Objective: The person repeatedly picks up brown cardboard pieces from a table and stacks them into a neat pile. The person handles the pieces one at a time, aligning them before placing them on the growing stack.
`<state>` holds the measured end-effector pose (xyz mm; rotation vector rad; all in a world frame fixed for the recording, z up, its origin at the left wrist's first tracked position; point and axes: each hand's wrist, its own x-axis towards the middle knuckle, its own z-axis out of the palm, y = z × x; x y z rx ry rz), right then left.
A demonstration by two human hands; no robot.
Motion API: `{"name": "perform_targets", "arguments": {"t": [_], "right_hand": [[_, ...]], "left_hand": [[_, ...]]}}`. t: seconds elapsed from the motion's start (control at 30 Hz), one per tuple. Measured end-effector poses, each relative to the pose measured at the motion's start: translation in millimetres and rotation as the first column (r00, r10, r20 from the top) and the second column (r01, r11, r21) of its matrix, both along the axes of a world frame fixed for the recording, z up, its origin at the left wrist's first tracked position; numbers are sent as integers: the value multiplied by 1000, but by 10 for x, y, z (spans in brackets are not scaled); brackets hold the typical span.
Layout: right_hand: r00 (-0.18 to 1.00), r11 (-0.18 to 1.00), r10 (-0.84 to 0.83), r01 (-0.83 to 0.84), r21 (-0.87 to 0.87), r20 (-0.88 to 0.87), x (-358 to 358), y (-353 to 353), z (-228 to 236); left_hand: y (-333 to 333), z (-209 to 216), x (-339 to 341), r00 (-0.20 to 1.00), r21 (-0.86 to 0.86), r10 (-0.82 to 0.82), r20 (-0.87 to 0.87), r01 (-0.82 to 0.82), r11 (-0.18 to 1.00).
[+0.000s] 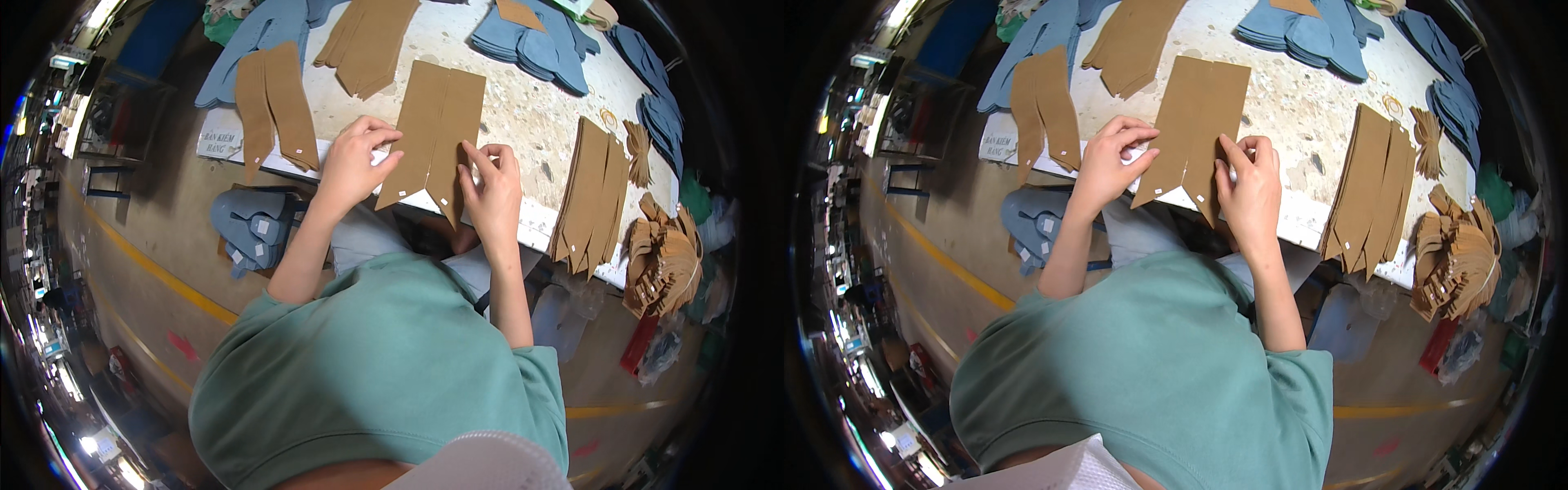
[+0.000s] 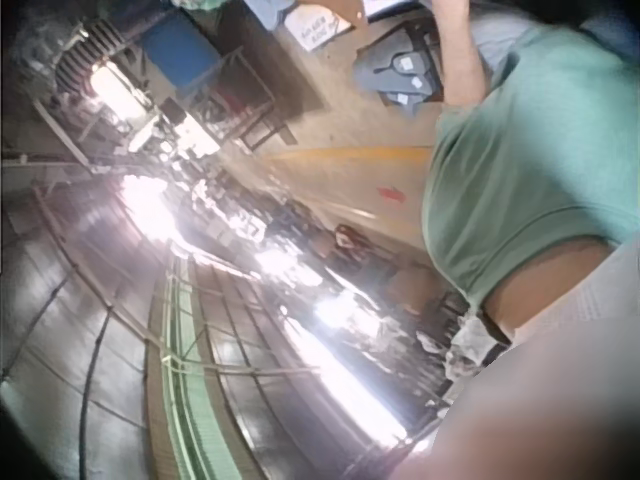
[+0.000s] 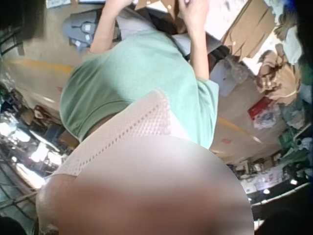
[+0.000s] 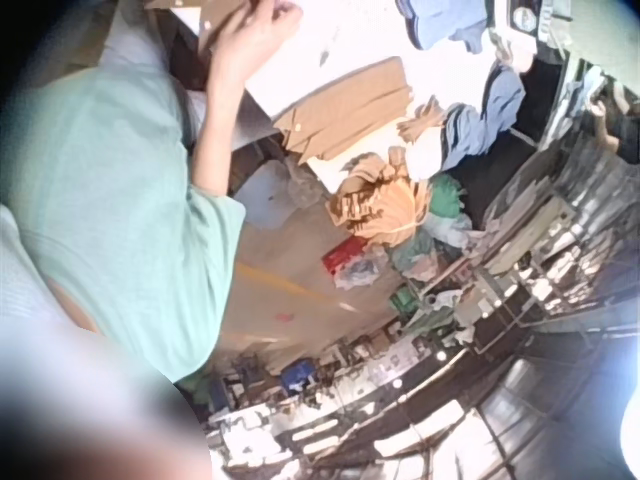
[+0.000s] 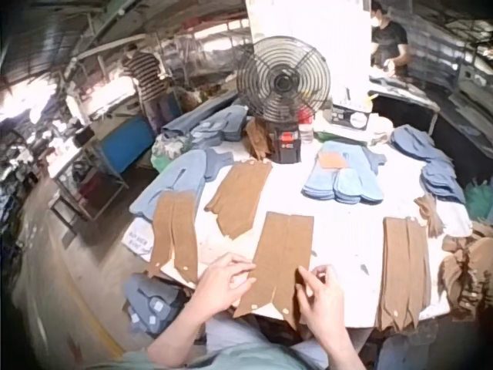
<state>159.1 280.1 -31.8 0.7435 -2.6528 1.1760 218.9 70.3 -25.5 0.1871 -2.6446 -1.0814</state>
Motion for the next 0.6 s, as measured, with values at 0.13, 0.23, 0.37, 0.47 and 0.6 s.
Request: {"name": "perform_targets", "arguments": {"t": [0.13, 0.23, 0.37, 0.47, 0.6], "right_hand": [[998, 1000, -12, 13, 7, -69, -31, -58, -47], [998, 999, -9, 6, -41, -64, -43, -39, -88], [999, 997, -3, -1, -79, -54, -17, 12, -106], [999, 996, -1, -4, -85, -54, -11, 15, -95], [999, 997, -3, 0, -76, -41, -16, 5, -83]], "left_hand": [[-274, 74, -300, 993, -229, 22, -118, -49, 972], [-489, 111, -635, 978, -324, 65, -198, -128, 937], [-624, 139, -864, 995, -489, 78, -67, -101, 866], [-657, 184, -903, 997, -529, 69, 39, -38, 848], [-653, 208, -883, 997, -561, 53, 52, -15, 828]]}}
